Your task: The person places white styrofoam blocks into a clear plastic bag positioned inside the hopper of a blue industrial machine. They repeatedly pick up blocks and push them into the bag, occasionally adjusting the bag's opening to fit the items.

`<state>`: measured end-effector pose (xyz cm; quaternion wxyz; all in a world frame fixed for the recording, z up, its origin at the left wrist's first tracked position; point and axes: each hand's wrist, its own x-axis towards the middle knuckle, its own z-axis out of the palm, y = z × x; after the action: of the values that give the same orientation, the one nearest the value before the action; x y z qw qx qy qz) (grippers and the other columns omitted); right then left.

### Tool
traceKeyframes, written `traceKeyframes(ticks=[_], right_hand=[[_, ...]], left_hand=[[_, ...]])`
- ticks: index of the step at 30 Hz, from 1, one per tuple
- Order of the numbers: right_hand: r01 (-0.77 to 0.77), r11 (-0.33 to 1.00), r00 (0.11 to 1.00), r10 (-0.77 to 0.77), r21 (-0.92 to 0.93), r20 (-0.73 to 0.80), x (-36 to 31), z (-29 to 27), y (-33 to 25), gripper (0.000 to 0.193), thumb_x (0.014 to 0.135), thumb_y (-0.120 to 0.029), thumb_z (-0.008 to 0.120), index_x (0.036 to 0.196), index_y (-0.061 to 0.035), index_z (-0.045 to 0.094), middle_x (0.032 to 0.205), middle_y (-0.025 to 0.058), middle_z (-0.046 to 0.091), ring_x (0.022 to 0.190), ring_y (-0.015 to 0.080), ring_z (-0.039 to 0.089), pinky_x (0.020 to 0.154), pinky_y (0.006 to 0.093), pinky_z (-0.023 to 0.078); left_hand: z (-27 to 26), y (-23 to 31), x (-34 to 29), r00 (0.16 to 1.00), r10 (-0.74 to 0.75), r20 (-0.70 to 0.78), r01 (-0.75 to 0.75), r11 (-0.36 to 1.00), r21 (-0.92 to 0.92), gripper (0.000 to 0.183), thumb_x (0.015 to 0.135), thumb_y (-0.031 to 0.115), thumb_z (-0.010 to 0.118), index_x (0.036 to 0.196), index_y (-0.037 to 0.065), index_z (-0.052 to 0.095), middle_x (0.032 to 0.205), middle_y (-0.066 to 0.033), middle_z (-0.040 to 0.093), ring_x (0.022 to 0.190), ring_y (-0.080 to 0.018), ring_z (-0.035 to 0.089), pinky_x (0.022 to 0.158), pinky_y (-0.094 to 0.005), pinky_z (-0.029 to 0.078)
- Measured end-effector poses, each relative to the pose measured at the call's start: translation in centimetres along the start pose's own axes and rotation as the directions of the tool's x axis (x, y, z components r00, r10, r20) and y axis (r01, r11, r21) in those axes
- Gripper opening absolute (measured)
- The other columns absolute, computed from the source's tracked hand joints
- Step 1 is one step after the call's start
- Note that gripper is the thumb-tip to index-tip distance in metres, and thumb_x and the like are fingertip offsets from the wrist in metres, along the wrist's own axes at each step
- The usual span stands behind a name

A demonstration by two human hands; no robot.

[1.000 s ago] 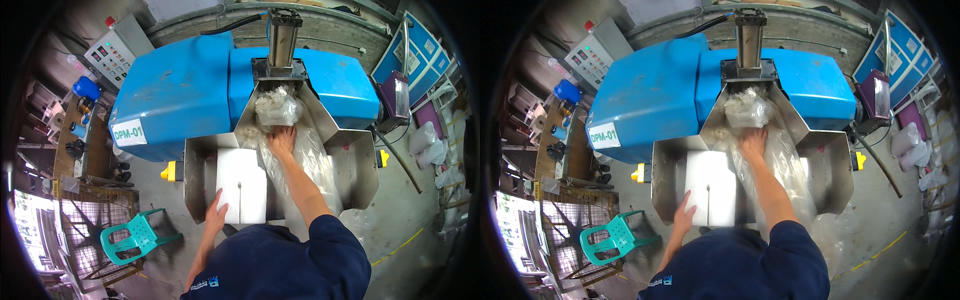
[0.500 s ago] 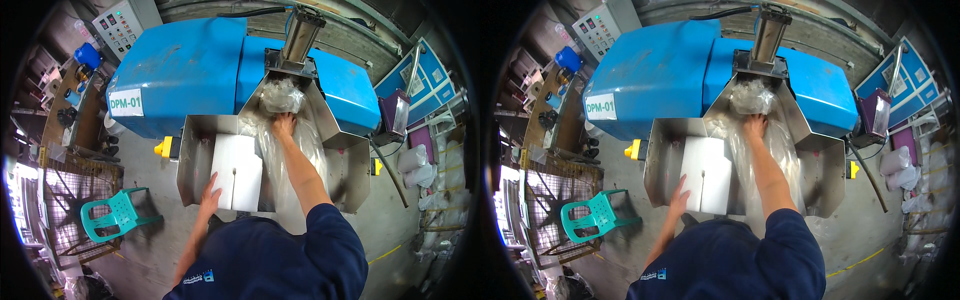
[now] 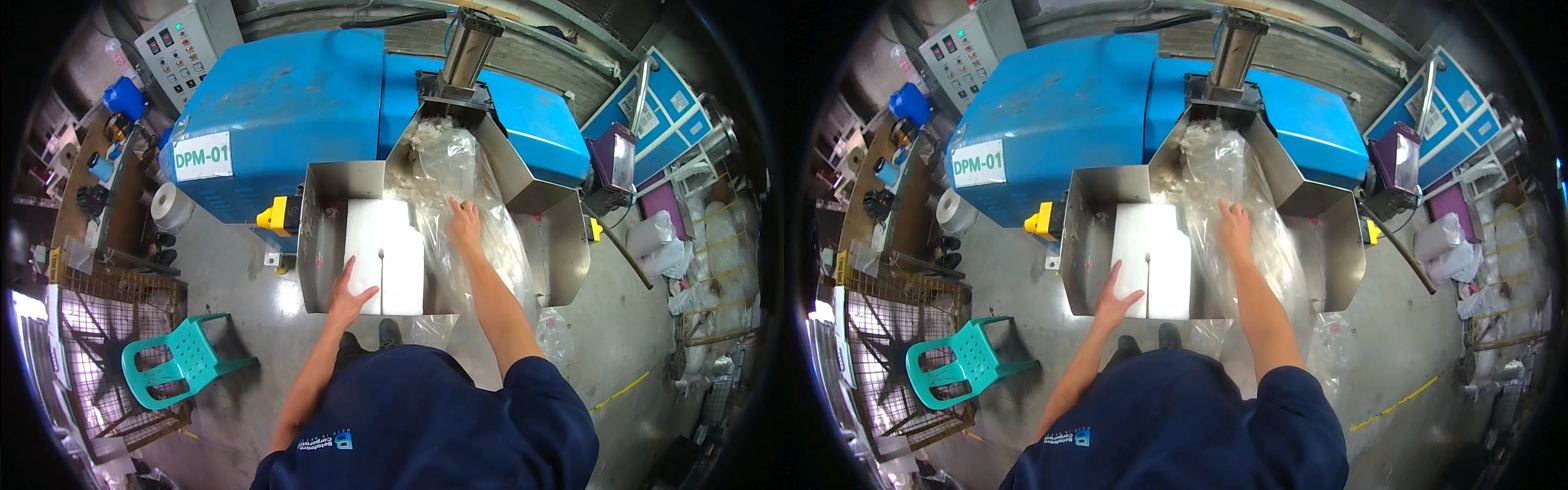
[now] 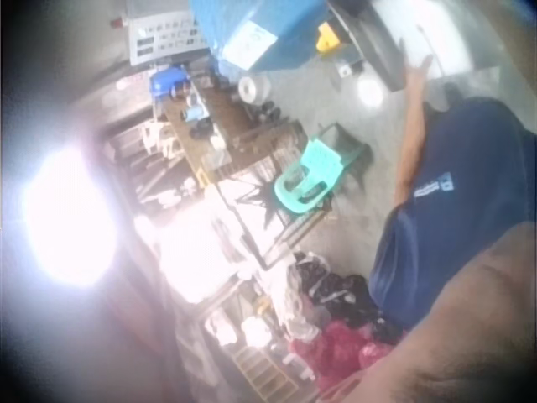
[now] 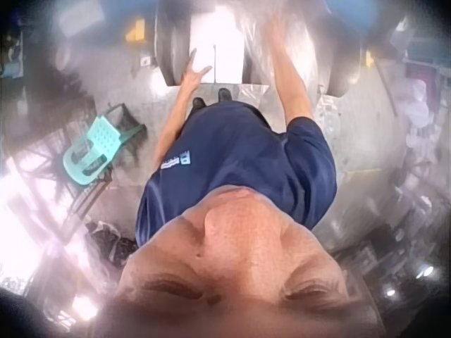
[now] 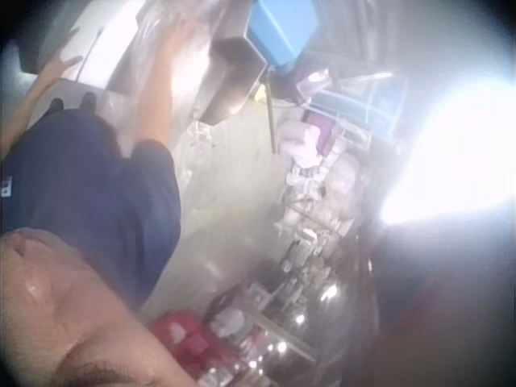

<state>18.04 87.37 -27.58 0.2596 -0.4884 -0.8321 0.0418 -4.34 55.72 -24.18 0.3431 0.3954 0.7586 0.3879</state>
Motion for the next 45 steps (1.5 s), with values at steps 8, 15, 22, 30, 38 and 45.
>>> traceKeyframes(ticks=[8, 15, 22, 30, 38, 45], right_hand=[[-0.153, 0.987, 0.975, 0.145, 0.038, 0.168, -5.9, -7.8, -4.1, 0.055, 0.089, 0.003, 0.059, 0.139, -0.0166, 0.069, 0.109, 0.0179, 0.063, 0.102, 0.0411, 0.065, 0.09, 0.052, 0.053], [-0.201, 0.979, 0.943, 0.203, -0.034, 0.264, -8.8, -13.9, -4.3, 0.055, 0.089, -0.002, 0.059, 0.141, -0.0172, 0.069, 0.113, 0.023, 0.07, 0.108, 0.0438, 0.068, 0.094, 0.0515, 0.054], [-0.278, 0.96, 0.787, 0.249, -0.035, 0.564, -0.7, -17.0, -4.2, 0.051, 0.092, -0.049, 0.079, 0.126, -0.0108, 0.079, 0.12, 0.0267, 0.074, 0.115, 0.04, 0.069, 0.097, 0.0439, 0.053], [0.04, 0.999, 0.999, -0.041, -0.032, -0.018, 7.4, -7.8, -2.1, 0.087, 0.091, -0.047, 0.081, 0.165, -0.0213, 0.043, 0.173, 0.0179, 0.033, 0.154, 0.0437, 0.037, 0.119, 0.0601, 0.037], [-0.097, 0.994, 0.976, 0.103, -0.045, 0.19, 9.3, 2.5, -0.3, 0.072, 0.103, -0.036, 0.063, 0.168, -0.0198, 0.035, 0.176, 0.0177, 0.022, 0.158, 0.0466, 0.026, 0.127, 0.0617, 0.027], [-0.022, 0.985, 0.969, 0.063, -0.174, 0.237, 12.8, 5.9, 0.3, 0.049, 0.102, -0.027, 0.061, 0.148, -0.0119, 0.058, 0.161, 0.0196, 0.04, 0.139, 0.0465, 0.044, 0.119, 0.0577, 0.037]], left_hand=[[-0.4, -3.6, 0.4, 0.995, 0.092, 0.049, -0.094, 0.994, 0.051, 0.105, 0.087, 0.041, 0.088, 0.171, 0.033, 0.025, 0.154, -0.0265, 0.051, 0.141, -0.0436, 0.052, 0.117, -0.0506, 0.046], [-1.6, -3.1, 0.0, 0.992, 0.021, 0.125, -0.03, 0.997, 0.072, 0.104, 0.087, 0.046, 0.086, 0.17, 0.039, 0.024, 0.141, -0.0288, 0.055, 0.133, -0.046, 0.056, 0.113, -0.0534, 0.048], [-1.0, -3.8, 0.7, 0.994, -0.011, 0.113, -0.006, 0.989, 0.144, 0.105, 0.087, 0.05, 0.085, 0.17, 0.04, 0.022, 0.148, -0.03, 0.051, 0.136, -0.0473, 0.055, 0.113, -0.0534, 0.048], [-1.3, -2.1, 0.9, 0.997, -0.026, 0.079, 0.015, 0.991, 0.135, 0.105, 0.084, 0.045, 0.089, 0.169, 0.037, 0.028, 0.149, -0.0274, 0.053, 0.138, -0.0461, 0.054, 0.114, -0.052, 0.047], [1.0, -0.7, 0.6, 0.993, -0.074, -0.087, 0.087, 0.984, 0.155, 0.102, 0.083, 0.039, 0.09, 0.168, 0.034, 0.034, 0.135, -0.0232, 0.059, 0.128, -0.0421, 0.06, 0.108, -0.05, 0.05], [1.3, 1.7, -0.3, 0.979, -0.152, -0.133, 0.171, 0.975, 0.14, 0.1, 0.082, 0.029, 0.092, 0.167, 0.029, 0.038, 0.134, -0.0217, 0.059, 0.126, -0.0402, 0.061, 0.107, -0.0489, 0.051]])
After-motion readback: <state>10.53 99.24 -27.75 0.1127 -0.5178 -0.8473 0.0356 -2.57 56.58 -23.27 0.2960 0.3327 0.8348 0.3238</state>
